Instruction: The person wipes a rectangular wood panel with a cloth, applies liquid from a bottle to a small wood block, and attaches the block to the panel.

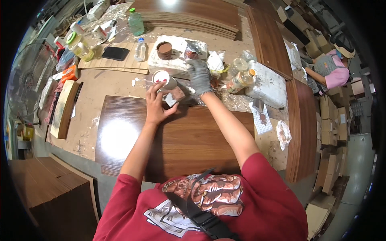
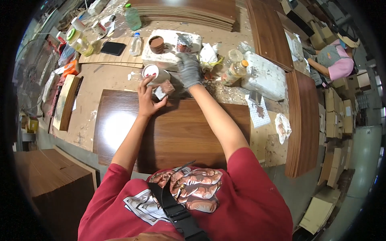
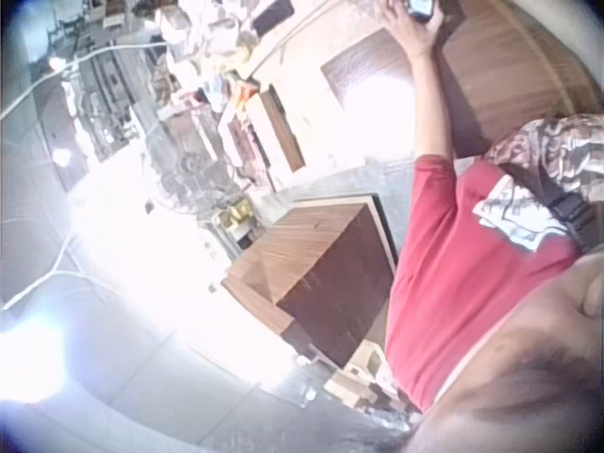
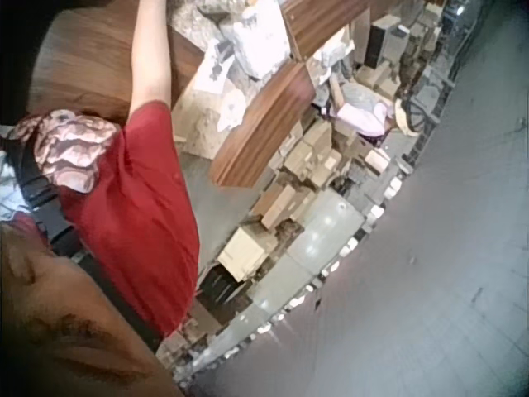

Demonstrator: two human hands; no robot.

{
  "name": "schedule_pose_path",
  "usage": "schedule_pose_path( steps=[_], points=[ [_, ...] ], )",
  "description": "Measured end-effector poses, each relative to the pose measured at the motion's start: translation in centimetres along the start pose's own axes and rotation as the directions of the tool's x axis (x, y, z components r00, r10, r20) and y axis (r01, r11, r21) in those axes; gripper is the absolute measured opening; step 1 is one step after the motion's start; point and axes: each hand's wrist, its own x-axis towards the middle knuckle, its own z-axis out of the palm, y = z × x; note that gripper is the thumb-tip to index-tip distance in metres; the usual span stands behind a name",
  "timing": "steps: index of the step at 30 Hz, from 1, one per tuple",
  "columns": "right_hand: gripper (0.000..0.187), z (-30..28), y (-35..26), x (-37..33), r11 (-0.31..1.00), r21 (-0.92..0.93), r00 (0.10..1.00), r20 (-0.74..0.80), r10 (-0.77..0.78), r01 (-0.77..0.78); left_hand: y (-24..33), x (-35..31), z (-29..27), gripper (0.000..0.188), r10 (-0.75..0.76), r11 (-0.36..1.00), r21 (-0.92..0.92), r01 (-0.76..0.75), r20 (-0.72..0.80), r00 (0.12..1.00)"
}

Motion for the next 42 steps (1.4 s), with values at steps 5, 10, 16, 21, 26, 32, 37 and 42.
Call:
schedule_pose_path(
  steps=[5, 10, 16, 21, 26, 32, 37, 42],
  points=[
    [0.051, 0.7, 0.4, 1.0, 0.864, -0.464, 0.940, 0.341, -0.027, 0.194, -0.4, 0.0, 0.1, 0.051, -0.003, 0.999, -0.054, 0.002, -0.022, 1.000],
    [0.037, -1.4, 0.2, 0.2, 0.983, -0.161, 0.973, 0.225, -0.047, 0.085, -0.7, 0.0, 0.6, 0.055, -0.021, 0.981, -0.194, 0.019, -0.012, 1.000],
    [0.070, 0.8, -3.8, 1.4, 0.793, 0.450, 0.681, 0.730, -0.063, -0.409, -2.0, -1.3, 0.7, 0.056, -0.072, 0.889, -0.458, 0.011, -0.117, 0.990],
    [0.057, 1.0, -3.3, 1.6, 0.912, 0.408, 0.759, 0.608, -0.231, -0.049, -1.3, -0.8, 1.1, 0.056, -0.088, 0.872, -0.489, 0.007, -0.143, 0.986],
    [0.049, 1.0, -5.1, 2.3, 0.824, 0.518, 0.944, 0.326, 0.058, -0.229, -2.1, -0.7, 0.7, 0.057, -0.179, 0.902, -0.428, 0.053, -0.259, 0.949],
    [0.071, -1.9, -6.1, 12.1, 0.640, 0.768, 0.980, -0.110, 0.164, -0.021, -2.3, -2.1, 0.9, 0.054, -0.252, 0.927, -0.323, 0.190, -0.164, 0.954],
    [0.069, 1.0, -6.3, 15.2, 0.916, 0.364, 0.956, -0.164, 0.242, -0.170, -2.0, -1.7, 0.4, 0.054, -0.280, 0.933, -0.274, 0.232, -0.149, 0.948],
    [0.057, 2.0, -2.6, 15.7, 0.769, 0.604, 0.964, -0.002, 0.264, -0.209, -0.5, -0.2, 2.0, 0.056, -0.208, 0.955, -0.238, 0.177, -0.110, 0.972]
  ],
)
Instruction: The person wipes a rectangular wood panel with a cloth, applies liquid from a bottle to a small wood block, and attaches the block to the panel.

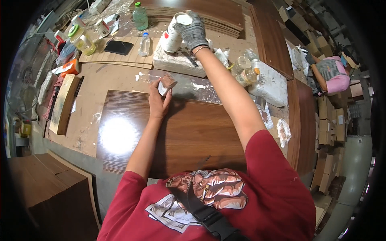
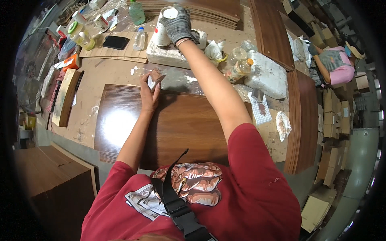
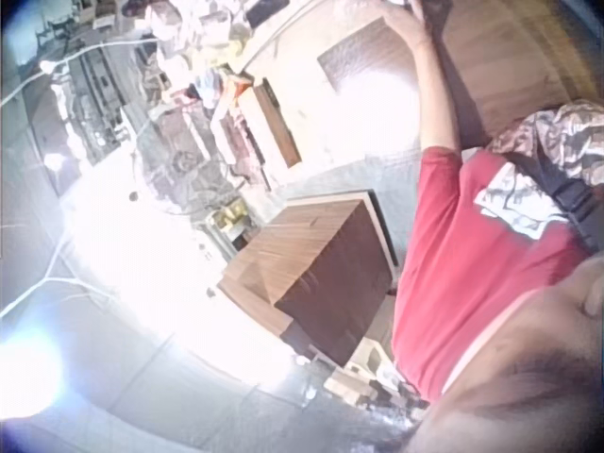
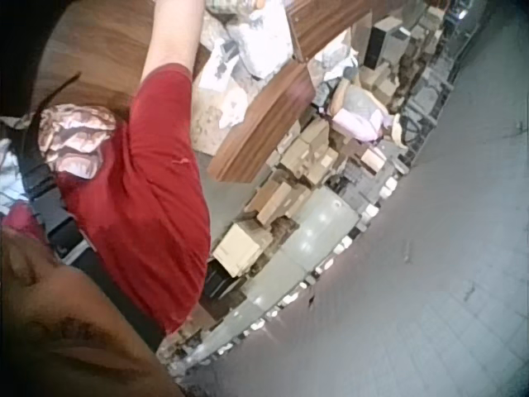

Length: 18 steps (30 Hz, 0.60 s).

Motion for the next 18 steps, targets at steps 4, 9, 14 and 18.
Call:
schedule_pose_path(
  steps=[4, 9, 14, 18],
  points=[
    [0.038, 4.4, -3.6, -2.6, 0.859, -0.455, 0.970, 0.165, -0.180, 0.237, -0.9, -0.7, -2.9, 0.053, -0.113, 0.993, 0.032, 0.114, -0.008, 0.994],
    [0.069, 1.6, 0.6, -2.1, 0.891, -0.448, 0.996, 0.006, -0.085, 0.079, 0.1, -0.2, 0.2, 0.047, -0.084, 0.996, 0.020, 0.083, 0.058, 0.995],
    [0.066, 1.3, -4.9, -10.9, 0.917, -0.376, 0.971, -0.135, -0.198, 0.135, -2.1, -0.4, -1.7, 0.048, -0.075, 0.985, 0.164, 0.060, 0.087, 0.993],
    [0.063, -3.6, -3.3, -27.4, 0.953, 0.060, 0.953, -0.053, 0.300, -0.297, -0.3, 0.1, -0.6, 0.047, -0.030, 0.996, 0.089, 0.017, 0.148, 0.989]
  ],
)
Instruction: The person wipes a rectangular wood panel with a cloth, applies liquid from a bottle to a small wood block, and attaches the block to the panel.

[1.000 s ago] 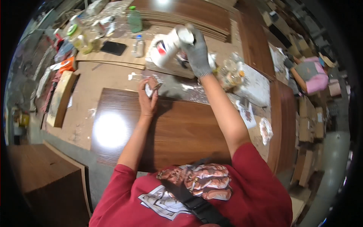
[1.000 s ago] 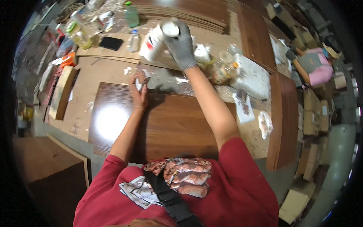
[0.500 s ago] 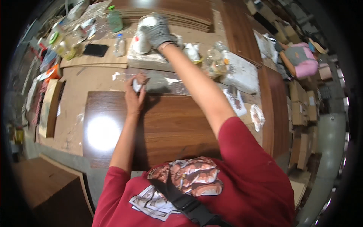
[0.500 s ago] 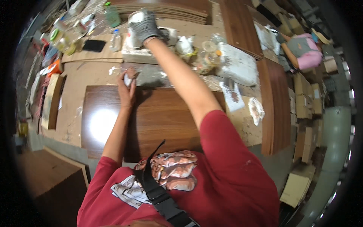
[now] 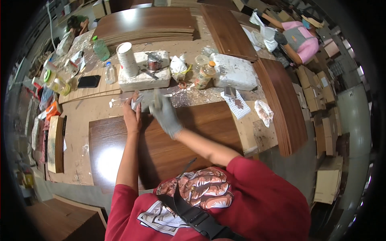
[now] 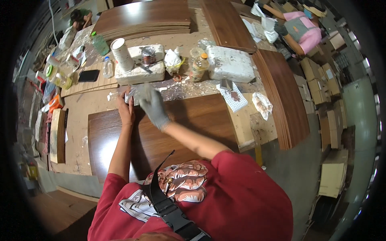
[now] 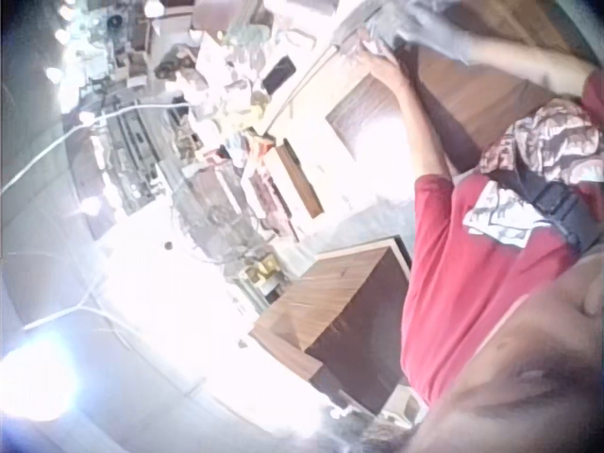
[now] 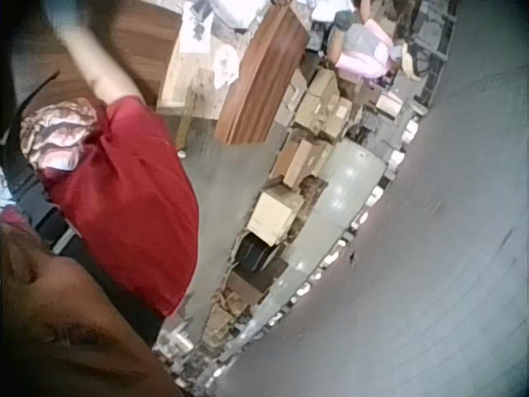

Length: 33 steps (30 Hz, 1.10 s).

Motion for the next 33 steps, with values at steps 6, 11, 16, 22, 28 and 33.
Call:
schedule_pose_path(
  steps=[6, 11, 16, 22, 28, 33],
  points=[
    [0.026, -11.0, -0.5, -20.9, 0.878, -0.189, 0.830, 0.288, 0.478, -0.440, 0.0, -0.4, 0.0, 0.045, 0.038, 0.997, 0.061, -0.040, 0.031, 0.999],
    [0.044, -15.2, 1.8, -23.5, 0.866, 0.352, 0.926, 0.003, 0.377, -0.354, 5.5, -2.8, 1.3, 0.043, -0.062, 0.981, -0.181, 0.076, 0.082, 0.995],
    [0.051, -18.0, 2.0, -21.4, 0.726, 0.680, 0.910, -0.235, 0.342, -0.097, 19.6, -13.5, 7.9, 0.043, 0.026, 0.756, -0.586, 0.291, 0.470, 0.882],
    [0.028, -19.5, 1.2, -20.6, 0.888, 0.459, 0.929, -0.329, 0.167, 0.003, 23.3, -14.7, 7.8, 0.042, 0.000, 0.924, -0.310, 0.224, 0.587, 0.810],
    [0.026, -25.5, 1.1, -18.0, 0.957, 0.253, 0.972, -0.153, 0.181, -0.138, 25.0, -15.0, 12.8, 0.045, -0.061, 0.906, -0.328, 0.267, 0.523, 0.850],
    [0.035, -31.2, 0.9, -14.0, 0.807, 0.479, 0.909, -0.042, 0.414, -0.345, 26.9, -15.1, 15.9, 0.059, -0.061, 0.951, -0.234, 0.203, 0.501, 0.864]
  ],
)
